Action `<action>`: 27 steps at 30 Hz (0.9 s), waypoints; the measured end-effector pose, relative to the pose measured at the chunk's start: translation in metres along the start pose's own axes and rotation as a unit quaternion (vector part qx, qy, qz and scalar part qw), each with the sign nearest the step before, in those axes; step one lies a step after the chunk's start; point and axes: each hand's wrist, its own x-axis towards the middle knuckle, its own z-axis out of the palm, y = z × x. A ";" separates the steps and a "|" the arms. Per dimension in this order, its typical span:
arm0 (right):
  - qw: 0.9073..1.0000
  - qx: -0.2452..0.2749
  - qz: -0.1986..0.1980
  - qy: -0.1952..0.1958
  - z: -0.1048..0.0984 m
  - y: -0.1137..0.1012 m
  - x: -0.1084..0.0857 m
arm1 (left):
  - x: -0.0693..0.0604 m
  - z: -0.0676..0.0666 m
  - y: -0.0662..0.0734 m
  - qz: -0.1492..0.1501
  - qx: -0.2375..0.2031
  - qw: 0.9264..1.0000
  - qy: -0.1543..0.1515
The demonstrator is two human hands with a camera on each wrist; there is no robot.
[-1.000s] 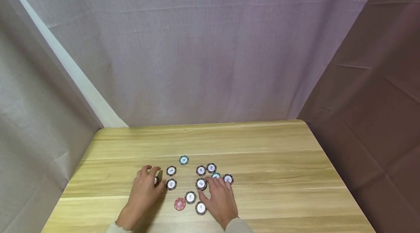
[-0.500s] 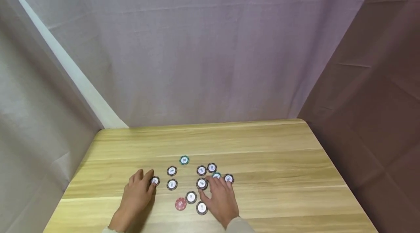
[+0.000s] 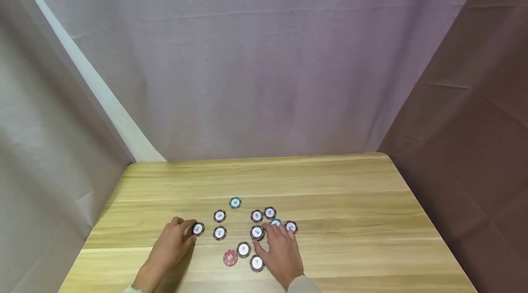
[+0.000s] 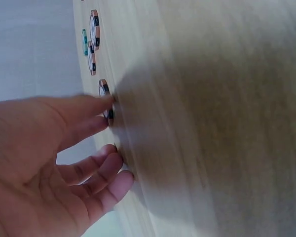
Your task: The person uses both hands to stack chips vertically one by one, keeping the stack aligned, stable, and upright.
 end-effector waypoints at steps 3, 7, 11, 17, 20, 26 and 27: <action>1.000 0.002 -0.001 0.001 -0.001 0.001 0.001 | 0.000 0.002 0.001 0.005 0.000 1.000 0.001; 1.000 -0.005 0.001 0.000 -0.001 0.002 0.000 | 0.001 0.005 0.002 0.011 -0.002 1.000 -0.004; 1.000 -0.005 0.003 -0.004 0.000 0.002 -0.001 | 0.000 0.009 0.001 0.015 0.001 1.000 0.005; 1.000 -0.008 0.003 -0.006 0.000 0.002 -0.001 | 0.000 0.012 -0.002 0.029 0.001 0.999 0.029; 1.000 -0.006 0.004 -0.004 -0.001 0.003 -0.002 | 0.000 0.013 -0.002 0.034 0.007 0.999 0.041; 1.000 -0.002 0.003 -0.003 0.000 0.002 -0.001 | -0.002 0.016 -0.002 0.038 0.037 0.996 0.076; 1.000 -0.001 0.002 -0.002 0.000 0.001 -0.001 | -0.002 0.016 -0.002 0.036 0.036 0.996 0.078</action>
